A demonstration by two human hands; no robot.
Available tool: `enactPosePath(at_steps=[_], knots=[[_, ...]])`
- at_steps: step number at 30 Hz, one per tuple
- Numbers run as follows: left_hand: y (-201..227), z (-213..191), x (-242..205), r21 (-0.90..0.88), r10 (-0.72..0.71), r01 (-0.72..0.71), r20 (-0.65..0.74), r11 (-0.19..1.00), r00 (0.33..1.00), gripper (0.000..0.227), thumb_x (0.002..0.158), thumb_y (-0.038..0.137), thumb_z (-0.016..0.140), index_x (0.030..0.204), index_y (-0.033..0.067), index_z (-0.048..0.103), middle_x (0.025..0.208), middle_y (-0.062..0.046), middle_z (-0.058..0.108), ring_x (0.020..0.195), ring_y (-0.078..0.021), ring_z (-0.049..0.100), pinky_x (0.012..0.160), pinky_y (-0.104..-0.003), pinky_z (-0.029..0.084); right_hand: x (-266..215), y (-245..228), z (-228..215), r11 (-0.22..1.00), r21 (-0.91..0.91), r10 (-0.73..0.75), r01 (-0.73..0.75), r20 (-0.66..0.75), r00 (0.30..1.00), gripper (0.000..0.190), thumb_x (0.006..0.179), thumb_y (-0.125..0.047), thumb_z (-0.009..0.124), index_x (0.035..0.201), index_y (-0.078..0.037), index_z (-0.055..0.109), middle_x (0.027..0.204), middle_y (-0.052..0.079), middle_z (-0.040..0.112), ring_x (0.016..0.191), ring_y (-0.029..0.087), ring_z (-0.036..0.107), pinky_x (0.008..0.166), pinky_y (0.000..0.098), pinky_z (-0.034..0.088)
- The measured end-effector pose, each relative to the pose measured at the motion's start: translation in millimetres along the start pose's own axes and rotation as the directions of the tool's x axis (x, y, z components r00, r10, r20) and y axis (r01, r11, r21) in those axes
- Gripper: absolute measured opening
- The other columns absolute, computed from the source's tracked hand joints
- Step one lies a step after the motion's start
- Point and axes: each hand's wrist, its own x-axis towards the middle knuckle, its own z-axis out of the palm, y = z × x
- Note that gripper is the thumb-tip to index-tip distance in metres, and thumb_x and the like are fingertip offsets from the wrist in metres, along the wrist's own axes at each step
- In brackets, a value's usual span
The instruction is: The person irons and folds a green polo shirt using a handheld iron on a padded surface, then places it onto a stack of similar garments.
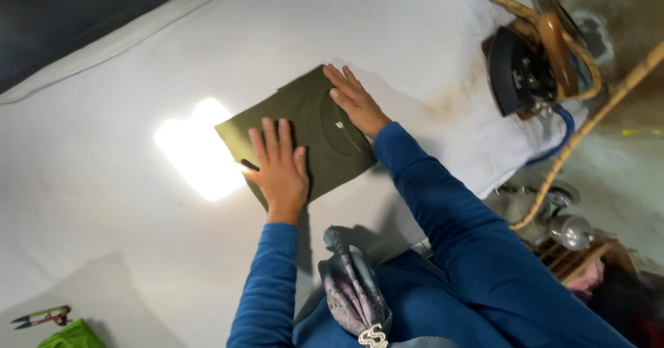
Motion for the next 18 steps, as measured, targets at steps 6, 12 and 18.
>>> enactPosePath(at_steps=[6, 12, 18], knots=[[46, 12, -20, -0.02, 0.14, -0.139, 0.199, 0.99, 0.97, 0.061, 0.09, 0.057, 0.025, 0.143, 0.0288, 0.015, 0.15, -0.004, 0.009, 0.137, -0.0306, 0.006, 0.093, -0.073, 0.003, -99, 54, 2, 0.917, 0.179, 0.396, -0.355, -0.324, 0.859, 0.03, 0.084, -0.049, 0.058, 0.103, -0.027, 0.064, 0.093, -0.006, 0.066, 0.093, 0.013, 0.061, 0.084, 0.0312, 0.045], [53, 12, -19, 0.017, 0.116, -0.128, 0.307, 0.992, 0.945, 0.069, 0.084, 0.062, 0.029, 0.143, 0.0311, 0.009, 0.15, -0.007, 0.005, 0.137, -0.0328, 0.003, 0.094, -0.074, -0.001, -132, 44, 10, 0.94, 0.132, 0.339, -0.314, -0.26, 0.904, 0.025, 0.079, -0.014, 0.064, 0.103, -0.017, 0.062, 0.091, 0.001, 0.062, 0.068, 0.014, 0.061, 0.057, 0.0261, 0.051], [93, 4, -4, -0.103, 0.098, -0.085, 0.13, 0.991, 0.987, 0.077, 0.086, 0.053, 0.04, 0.144, 0.0101, 0.013, 0.149, -0.016, 0.011, 0.137, -0.0296, 0.008, 0.093, -0.071, -0.005, -133, 36, -72, 0.951, 0.083, 0.308, -0.296, -0.264, 0.914, 0.015, 0.081, -0.008, 0.06, 0.095, -0.008, 0.065, 0.084, 0.01, 0.067, 0.077, 0.022, 0.064, 0.069, 0.0339, 0.051]])
